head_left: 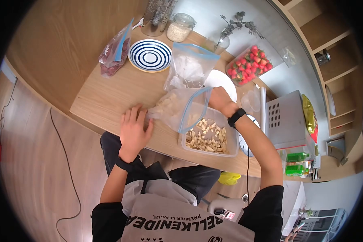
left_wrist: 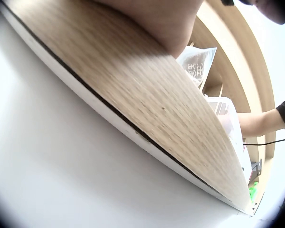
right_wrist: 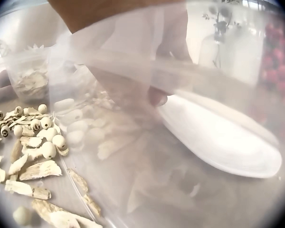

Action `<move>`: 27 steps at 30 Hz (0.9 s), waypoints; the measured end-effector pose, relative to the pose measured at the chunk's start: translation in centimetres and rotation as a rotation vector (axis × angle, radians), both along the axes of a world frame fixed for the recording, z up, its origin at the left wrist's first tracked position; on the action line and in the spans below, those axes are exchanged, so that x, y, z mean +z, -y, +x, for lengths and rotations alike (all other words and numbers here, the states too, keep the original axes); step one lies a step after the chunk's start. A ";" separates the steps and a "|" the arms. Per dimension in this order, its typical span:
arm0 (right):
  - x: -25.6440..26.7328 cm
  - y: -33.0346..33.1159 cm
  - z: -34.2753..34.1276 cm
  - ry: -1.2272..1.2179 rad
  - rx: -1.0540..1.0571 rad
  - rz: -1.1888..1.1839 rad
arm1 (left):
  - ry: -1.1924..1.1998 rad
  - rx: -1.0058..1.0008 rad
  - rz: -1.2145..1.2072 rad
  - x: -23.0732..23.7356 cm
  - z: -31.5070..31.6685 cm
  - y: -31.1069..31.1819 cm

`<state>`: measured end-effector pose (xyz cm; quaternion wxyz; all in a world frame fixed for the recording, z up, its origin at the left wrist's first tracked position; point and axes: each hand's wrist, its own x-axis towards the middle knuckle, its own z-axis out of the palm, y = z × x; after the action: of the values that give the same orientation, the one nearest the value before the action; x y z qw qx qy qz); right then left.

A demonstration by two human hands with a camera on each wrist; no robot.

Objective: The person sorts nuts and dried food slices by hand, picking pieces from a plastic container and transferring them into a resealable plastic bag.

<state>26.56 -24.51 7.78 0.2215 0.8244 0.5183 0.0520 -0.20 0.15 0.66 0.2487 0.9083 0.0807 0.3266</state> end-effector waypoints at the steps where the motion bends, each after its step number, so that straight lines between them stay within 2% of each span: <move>1: 0.0 -0.1 0.0 0.001 0.001 0.000 | -0.002 0.000 0.005 0.0 0.0 0.0; 10: 1.1 0.0 -0.4 -0.045 -0.060 -0.046 | 0.009 -0.006 -0.007 0.0 0.0 0.1; 13: 0.6 1.5 0.7 -0.062 -0.009 0.022 | 0.015 0.003 -0.017 0.2 0.0 0.1; 18: 1.5 3.0 0.7 -0.220 -0.077 0.078 | 0.014 0.002 -0.019 0.2 0.0 0.2; 27: 2.3 3.9 0.0 -0.186 -0.031 0.090 | 0.021 0.006 0.002 0.2 0.0 0.1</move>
<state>26.52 -28.39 10.03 0.1359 0.8428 0.5208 -0.0049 -0.21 0.01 0.87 0.2476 0.9049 0.0805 0.3368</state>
